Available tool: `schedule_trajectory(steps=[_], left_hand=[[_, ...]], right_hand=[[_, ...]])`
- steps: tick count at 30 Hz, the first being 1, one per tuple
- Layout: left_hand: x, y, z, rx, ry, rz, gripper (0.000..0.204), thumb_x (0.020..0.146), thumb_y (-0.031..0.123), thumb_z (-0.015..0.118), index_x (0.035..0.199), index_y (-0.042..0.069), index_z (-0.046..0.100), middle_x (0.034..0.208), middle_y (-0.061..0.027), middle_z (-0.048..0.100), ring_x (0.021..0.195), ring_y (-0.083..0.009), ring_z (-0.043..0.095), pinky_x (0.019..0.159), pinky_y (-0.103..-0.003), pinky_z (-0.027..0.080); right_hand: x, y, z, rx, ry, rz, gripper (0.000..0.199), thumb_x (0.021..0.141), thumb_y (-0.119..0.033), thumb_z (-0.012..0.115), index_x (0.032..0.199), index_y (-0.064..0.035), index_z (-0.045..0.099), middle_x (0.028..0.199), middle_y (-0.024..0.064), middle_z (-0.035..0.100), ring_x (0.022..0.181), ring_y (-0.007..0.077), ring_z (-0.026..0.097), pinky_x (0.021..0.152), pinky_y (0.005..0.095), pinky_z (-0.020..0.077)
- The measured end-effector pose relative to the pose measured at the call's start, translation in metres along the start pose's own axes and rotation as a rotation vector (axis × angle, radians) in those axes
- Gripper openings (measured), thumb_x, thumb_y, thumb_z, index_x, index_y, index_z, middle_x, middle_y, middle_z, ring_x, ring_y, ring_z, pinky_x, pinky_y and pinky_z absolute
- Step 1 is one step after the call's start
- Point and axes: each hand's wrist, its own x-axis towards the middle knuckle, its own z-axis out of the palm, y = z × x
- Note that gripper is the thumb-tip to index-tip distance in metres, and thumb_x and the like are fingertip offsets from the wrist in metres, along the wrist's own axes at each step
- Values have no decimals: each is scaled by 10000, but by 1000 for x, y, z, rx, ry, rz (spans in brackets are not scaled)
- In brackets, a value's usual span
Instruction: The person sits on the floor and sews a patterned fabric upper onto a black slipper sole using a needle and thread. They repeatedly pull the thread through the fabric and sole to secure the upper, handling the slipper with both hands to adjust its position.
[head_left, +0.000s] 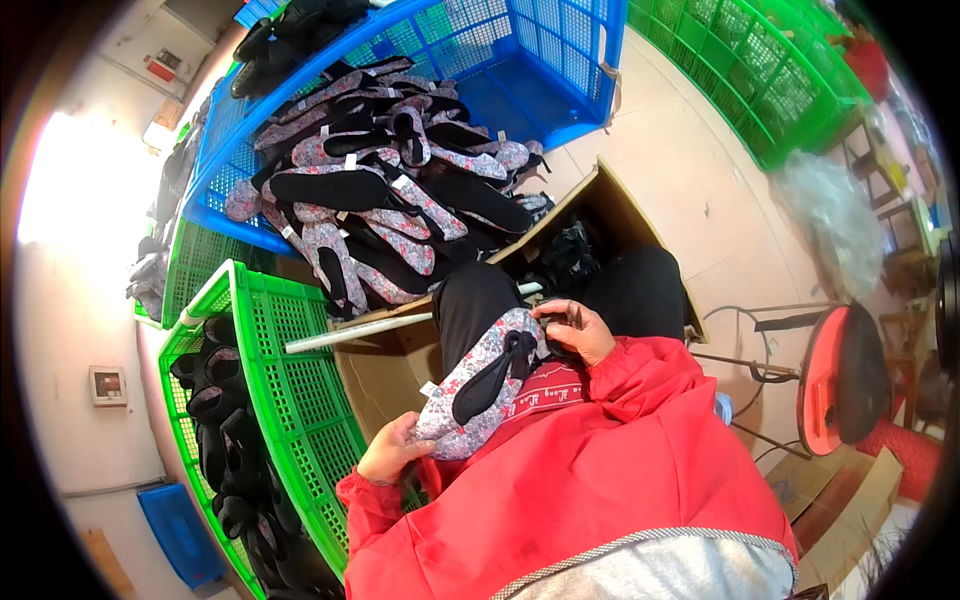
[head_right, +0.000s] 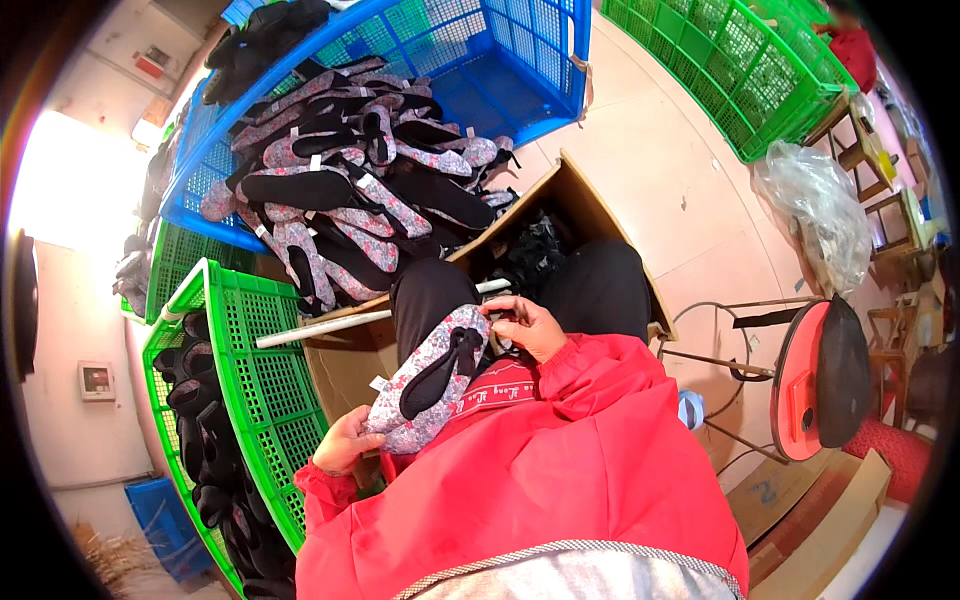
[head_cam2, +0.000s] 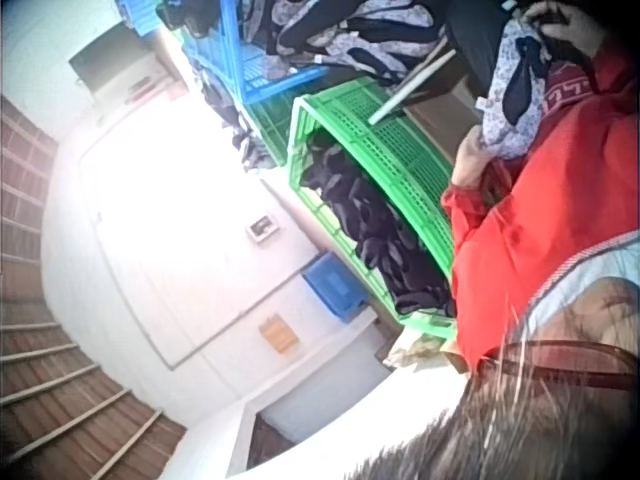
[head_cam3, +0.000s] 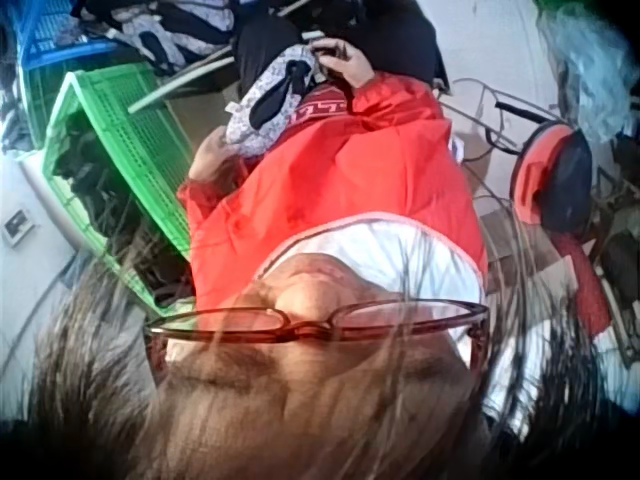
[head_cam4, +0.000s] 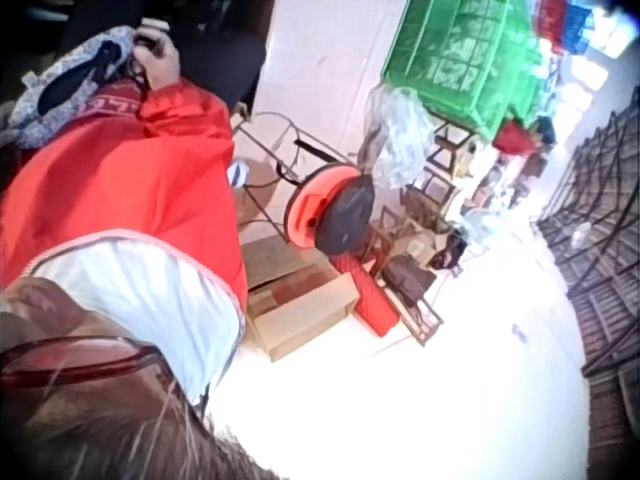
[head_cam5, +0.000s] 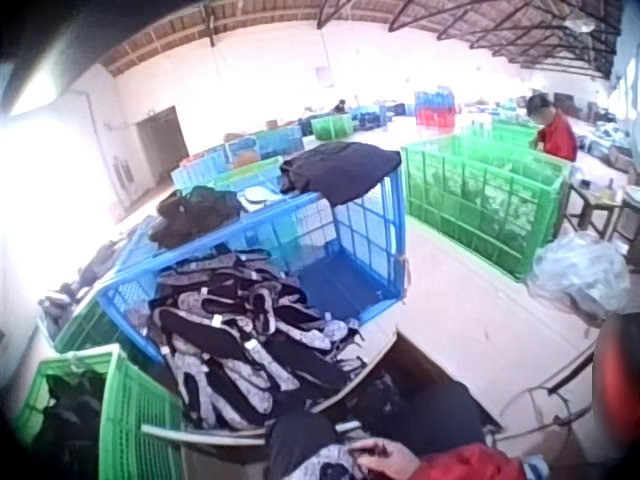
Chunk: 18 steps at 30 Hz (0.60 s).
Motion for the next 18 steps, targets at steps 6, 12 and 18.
schedule_trajectory(steps=[6, 12, 18], left_hand=[[-4, -3, 5, -22, -10, 51, 343, 815, -84, 639, 1134, -25, 529, 1045, -37, 597, 945, -119, 587, 858, -272, 485], [-6, -2, 8, -4, -14, 68, 366, 814, -79, 653, 1149, -28, 517, 1069, -43, 594, 968, -121, 590, 877, -279, 486], [-7, -4, 8, -3, 0, 62, 373, 816, -78, 653, 1158, -35, 510, 1076, -49, 591, 974, -127, 590, 880, -282, 488]], right_hand=[[-10, -7, 7, -163, -96, 50, 403, 858, -94, 692, 1248, -59, 599, 1223, 18, 586, 892, 73, 518, 810, 223, 444], [-12, -7, 23, -536, -69, -112, 383, 818, -62, 685, 1195, -102, 635, 1309, 47, 566, 957, 117, 544, 857, 267, 451], [-14, -3, 25, -431, -45, -26, 385, 788, -69, 702, 1167, -108, 644, 1309, 77, 564, 1073, 190, 548, 947, 315, 411]])
